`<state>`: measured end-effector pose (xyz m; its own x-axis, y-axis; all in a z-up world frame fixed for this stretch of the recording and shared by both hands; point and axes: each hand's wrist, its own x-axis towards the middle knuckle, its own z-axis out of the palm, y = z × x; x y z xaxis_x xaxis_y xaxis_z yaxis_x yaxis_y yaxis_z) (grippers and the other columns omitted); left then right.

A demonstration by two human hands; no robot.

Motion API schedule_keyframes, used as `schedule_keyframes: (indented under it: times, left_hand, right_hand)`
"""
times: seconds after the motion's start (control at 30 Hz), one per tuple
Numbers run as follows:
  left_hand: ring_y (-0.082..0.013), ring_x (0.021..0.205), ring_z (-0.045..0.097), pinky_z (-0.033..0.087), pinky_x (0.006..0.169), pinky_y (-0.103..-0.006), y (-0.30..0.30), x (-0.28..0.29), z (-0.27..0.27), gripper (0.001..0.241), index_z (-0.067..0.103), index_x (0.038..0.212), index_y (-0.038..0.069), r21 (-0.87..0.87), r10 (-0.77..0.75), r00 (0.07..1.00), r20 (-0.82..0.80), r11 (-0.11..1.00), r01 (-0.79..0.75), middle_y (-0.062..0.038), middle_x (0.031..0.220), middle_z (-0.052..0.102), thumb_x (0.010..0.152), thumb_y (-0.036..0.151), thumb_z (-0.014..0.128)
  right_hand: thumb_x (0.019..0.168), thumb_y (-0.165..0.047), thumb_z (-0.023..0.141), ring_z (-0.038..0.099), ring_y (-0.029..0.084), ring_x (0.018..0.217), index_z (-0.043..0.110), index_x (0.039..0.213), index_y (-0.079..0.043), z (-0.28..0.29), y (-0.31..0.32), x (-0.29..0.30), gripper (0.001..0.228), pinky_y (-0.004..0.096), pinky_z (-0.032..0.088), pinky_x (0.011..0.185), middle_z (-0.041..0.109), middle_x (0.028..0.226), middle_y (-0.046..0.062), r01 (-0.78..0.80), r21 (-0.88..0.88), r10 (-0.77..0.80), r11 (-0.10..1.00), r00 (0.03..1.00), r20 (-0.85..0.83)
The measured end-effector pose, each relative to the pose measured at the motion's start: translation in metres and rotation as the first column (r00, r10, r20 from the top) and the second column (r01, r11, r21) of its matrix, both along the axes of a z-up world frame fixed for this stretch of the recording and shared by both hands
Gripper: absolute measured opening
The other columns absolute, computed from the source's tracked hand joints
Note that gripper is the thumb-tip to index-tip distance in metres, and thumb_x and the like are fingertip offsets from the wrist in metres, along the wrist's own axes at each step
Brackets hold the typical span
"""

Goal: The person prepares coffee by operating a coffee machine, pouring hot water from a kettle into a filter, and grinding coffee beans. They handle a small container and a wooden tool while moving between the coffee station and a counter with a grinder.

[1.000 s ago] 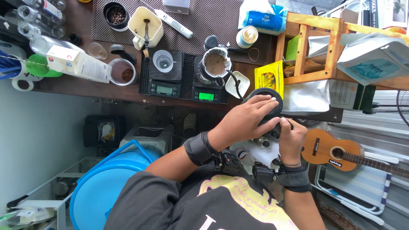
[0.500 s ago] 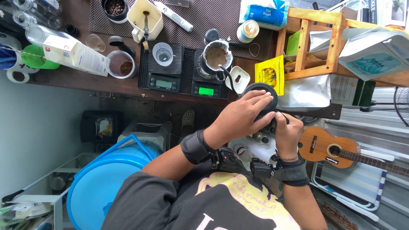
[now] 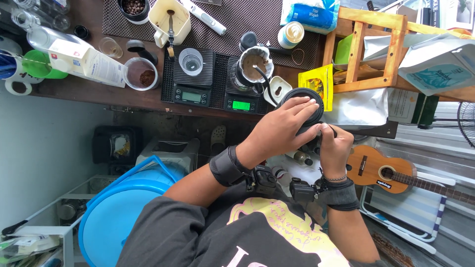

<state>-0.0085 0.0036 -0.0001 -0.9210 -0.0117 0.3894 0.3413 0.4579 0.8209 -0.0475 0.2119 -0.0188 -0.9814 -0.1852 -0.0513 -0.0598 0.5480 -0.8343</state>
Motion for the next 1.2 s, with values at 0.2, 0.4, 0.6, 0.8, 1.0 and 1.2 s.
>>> schedule_keyframes:
  times: [0.2,0.4,0.6,0.8,1.0,1.2]
  left_hand:
    - [-0.0328,0.131,0.060,0.054,0.106,-0.0399,0.001,-0.005,0.004,0.047,0.063,0.128,-0.005,0.003,-0.013,1.000,-0.008,1.000,0.013,-0.021,0.125,0.069,0.098,0.031,0.067]
    - [-0.0330,0.132,0.061,0.053,0.108,-0.0402,0.014,-0.011,-0.003,0.048,0.063,0.129,-0.004,0.001,-0.016,0.999,-0.052,1.000,0.016,-0.021,0.126,0.069,0.097,0.031,0.067]
    - [-0.0336,0.131,0.061,0.053,0.108,-0.0407,0.022,-0.011,-0.004,0.048,0.063,0.128,-0.005,-0.001,-0.051,0.998,-0.031,0.999,0.051,-0.021,0.125,0.070,0.097,0.031,0.067]
    - [-0.0335,0.130,0.062,0.054,0.105,-0.0399,0.025,-0.007,-0.001,0.047,0.063,0.128,-0.005,-0.013,-0.059,0.998,-0.018,0.998,0.059,-0.021,0.124,0.070,0.098,0.031,0.066]
    - [-0.0336,0.129,0.062,0.055,0.103,-0.0396,0.025,-0.002,0.003,0.045,0.064,0.127,-0.004,0.005,-0.042,0.999,-0.001,0.999,0.042,-0.022,0.124,0.070,0.098,0.031,0.066]
    - [-0.0330,0.128,0.062,0.054,0.105,-0.0399,0.020,0.001,0.006,0.045,0.065,0.126,-0.004,0.012,-0.018,1.000,-0.003,1.000,0.018,-0.021,0.123,0.070,0.098,0.031,0.067]
  right_hand:
    - [0.103,-0.024,0.056,0.039,0.005,0.065,0.058,0.079,0.007,0.004,-0.002,-0.002,0.039,0.027,0.033,0.056,0.047,0.067,-0.006,0.036,-0.021,-0.035,0.999,0.999,0.006]
    - [0.105,-0.025,0.055,0.037,0.005,0.067,0.054,0.077,0.005,0.004,0.009,0.000,0.041,0.027,0.029,0.057,0.044,0.069,-0.006,0.064,-0.055,-0.063,0.996,0.998,0.028]
    - [0.102,-0.025,0.055,0.039,0.005,0.064,0.058,0.077,0.004,0.010,0.014,0.004,0.039,0.027,0.031,0.055,0.047,0.067,-0.006,0.107,-0.042,-0.105,0.993,0.993,0.057]
    - [0.103,-0.026,0.056,0.037,0.005,0.066,0.053,0.076,0.005,0.009,0.022,0.009,0.041,0.027,0.030,0.057,0.045,0.068,-0.005,0.103,-0.031,-0.101,0.994,0.993,0.056]
    - [0.103,-0.027,0.056,0.038,0.005,0.066,0.053,0.076,0.004,0.009,0.024,0.012,0.041,0.027,0.031,0.058,0.044,0.067,-0.006,0.076,-0.024,-0.075,0.997,0.996,0.040]
    - [0.102,-0.026,0.056,0.039,0.005,0.063,0.055,0.074,0.004,0.009,0.018,0.010,0.041,0.027,0.030,0.055,0.046,0.065,-0.005,0.073,-0.034,-0.070,0.997,0.995,0.076]
